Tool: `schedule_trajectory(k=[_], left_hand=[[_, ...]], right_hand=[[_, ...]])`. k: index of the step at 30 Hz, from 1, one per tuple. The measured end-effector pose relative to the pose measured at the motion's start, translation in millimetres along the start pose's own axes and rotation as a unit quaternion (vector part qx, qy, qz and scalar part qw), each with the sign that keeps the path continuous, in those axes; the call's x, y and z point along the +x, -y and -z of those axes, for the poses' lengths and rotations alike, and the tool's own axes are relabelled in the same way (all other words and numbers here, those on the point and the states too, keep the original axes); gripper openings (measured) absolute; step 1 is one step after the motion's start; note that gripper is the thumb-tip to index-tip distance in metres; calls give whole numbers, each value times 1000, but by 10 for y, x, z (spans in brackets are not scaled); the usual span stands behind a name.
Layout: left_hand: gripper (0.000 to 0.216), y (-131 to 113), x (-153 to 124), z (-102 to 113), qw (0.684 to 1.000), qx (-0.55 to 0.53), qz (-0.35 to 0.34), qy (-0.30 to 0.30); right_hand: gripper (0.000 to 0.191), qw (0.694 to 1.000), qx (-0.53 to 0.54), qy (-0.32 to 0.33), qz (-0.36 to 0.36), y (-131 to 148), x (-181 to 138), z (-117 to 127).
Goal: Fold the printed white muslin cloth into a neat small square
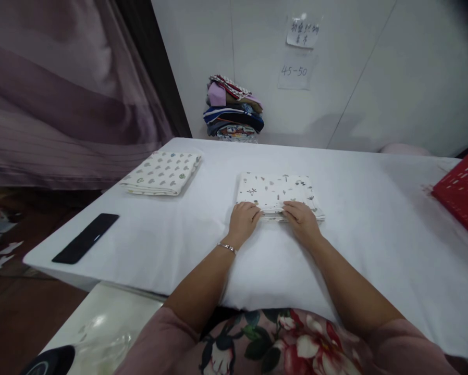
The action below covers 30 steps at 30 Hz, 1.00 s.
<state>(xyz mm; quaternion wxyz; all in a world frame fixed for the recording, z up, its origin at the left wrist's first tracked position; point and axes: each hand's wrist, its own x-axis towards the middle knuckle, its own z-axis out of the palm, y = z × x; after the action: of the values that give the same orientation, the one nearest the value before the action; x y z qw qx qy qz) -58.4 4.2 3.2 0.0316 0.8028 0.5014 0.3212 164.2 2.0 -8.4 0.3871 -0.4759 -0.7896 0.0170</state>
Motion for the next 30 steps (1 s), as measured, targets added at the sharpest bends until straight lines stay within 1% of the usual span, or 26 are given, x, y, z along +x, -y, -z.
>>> schedule_trajectory(k=[6, 10, 14, 18, 21, 25, 30], left_hand=[[18, 5, -39, 8, 999, 25, -27, 27], [19, -5, -65, 22, 999, 30, -30, 33], [15, -30, -61, 9, 999, 40, -22, 28], [27, -99, -16, -34, 997, 56, -46, 29], [28, -168, 15, -92, 994, 69, -70, 47], [28, -199, -6, -223, 988, 86, -115, 52], [34, -142, -59, -331, 985, 96, -123, 70]], right_hand=[[23, 997, -15, 63, 34, -9, -20, 18], [22, 997, -13, 74, 35, -17, -25, 33], [21, 997, -11, 76, 31, -22, -20, 18], [21, 996, -17, 76, 33, -27, -22, -5], [21, 997, -8, 64, 35, -32, -28, -28], [21, 998, 27, 62, 11, -34, -50, -49], [24, 990, 83, 83, -73, 20, 7, -31]])
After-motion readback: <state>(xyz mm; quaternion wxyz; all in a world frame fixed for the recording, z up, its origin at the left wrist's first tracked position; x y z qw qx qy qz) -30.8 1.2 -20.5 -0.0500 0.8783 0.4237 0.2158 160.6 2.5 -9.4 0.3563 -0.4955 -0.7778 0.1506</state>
